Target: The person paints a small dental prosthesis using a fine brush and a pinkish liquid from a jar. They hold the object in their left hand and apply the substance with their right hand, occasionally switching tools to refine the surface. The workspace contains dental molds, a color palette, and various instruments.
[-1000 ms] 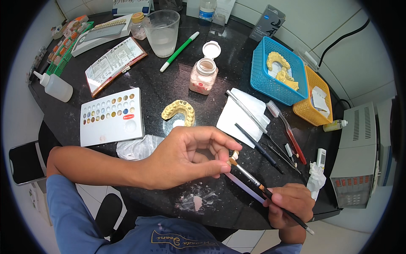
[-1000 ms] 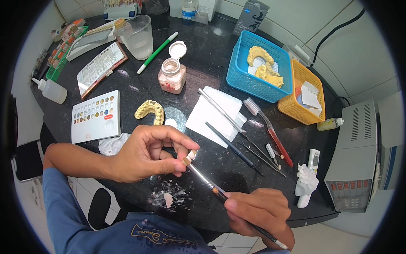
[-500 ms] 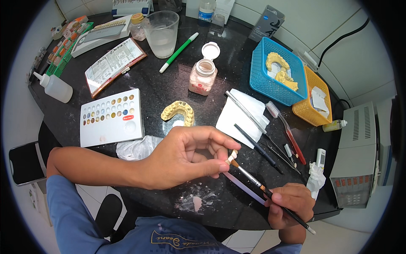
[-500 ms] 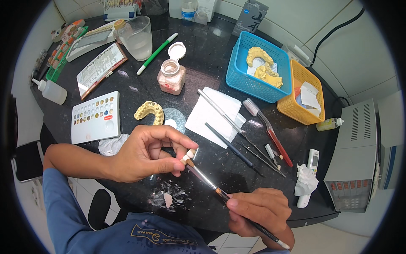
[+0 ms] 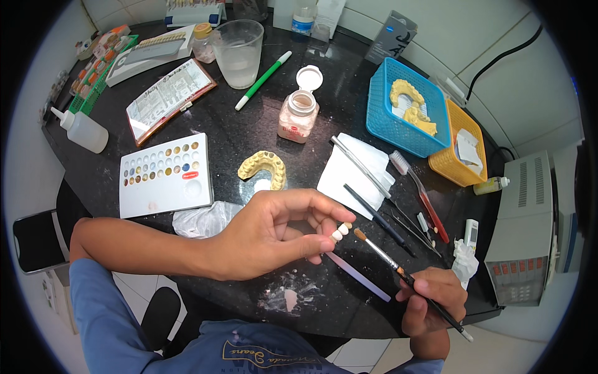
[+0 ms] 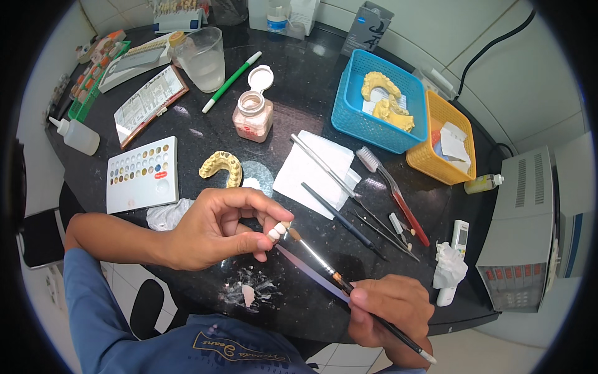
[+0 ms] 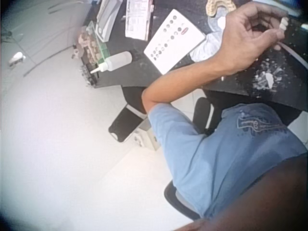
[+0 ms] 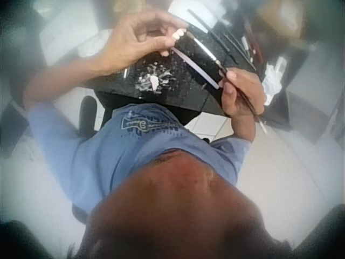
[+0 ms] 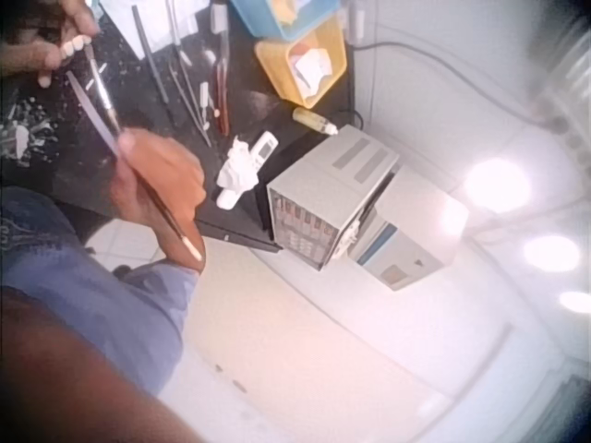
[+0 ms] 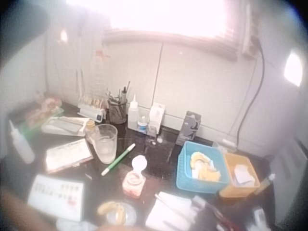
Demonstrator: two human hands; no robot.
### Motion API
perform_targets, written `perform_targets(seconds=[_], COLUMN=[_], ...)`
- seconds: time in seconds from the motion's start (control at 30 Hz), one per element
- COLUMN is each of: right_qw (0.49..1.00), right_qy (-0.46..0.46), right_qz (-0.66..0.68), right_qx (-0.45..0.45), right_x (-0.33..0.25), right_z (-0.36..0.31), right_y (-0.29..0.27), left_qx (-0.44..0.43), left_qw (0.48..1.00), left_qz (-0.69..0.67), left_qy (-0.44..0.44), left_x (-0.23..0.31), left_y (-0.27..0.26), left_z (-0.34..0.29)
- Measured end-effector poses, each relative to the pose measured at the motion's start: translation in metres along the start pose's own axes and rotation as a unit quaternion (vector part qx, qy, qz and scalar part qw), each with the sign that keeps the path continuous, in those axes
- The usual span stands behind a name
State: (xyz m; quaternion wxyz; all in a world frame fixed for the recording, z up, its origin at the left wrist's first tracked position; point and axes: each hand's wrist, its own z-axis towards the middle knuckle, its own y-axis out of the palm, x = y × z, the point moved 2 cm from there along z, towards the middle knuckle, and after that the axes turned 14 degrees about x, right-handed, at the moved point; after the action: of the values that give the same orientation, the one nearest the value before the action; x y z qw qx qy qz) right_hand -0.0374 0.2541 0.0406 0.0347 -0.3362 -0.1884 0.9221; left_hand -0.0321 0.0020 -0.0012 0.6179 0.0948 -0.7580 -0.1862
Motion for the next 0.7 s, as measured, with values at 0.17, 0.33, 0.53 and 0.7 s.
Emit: perform_targets(seconds=[0.17, 0.33, 0.53, 0.7], right_qw=[1.0, 0.999, 0.999, 0.998], right_qy=[-0.011, -0.024, 0.015, -0.029], right_qz=[0.012, 0.019, 0.03, 0.008], right_qx=[-0.003, -0.028, 0.0, -0.05], right_x=[0.0019, 0.0031, 0.003, 0.0029], right_z=[0.0027, 0.0051, 0.0037, 0.0078], right_y=[0.0023, 0.0033, 0.0068, 0.0062], left_qx=[-0.015, -0.016, -0.016, -0.017], left_qw=[1.0, 1.0, 0.999, 0.999], left_qz=[0.017, 0.024, 0.031, 0.03], left_qy=[0.008, 0.009, 0.016, 0.014], left_x=[-0.0003, 0.0005, -0.0012, 0.0007], left_y=[-0.001, -0.0002, -0.0007, -0.0006], left_z=[-0.0016, -0.0023, -0.002, -0.002])
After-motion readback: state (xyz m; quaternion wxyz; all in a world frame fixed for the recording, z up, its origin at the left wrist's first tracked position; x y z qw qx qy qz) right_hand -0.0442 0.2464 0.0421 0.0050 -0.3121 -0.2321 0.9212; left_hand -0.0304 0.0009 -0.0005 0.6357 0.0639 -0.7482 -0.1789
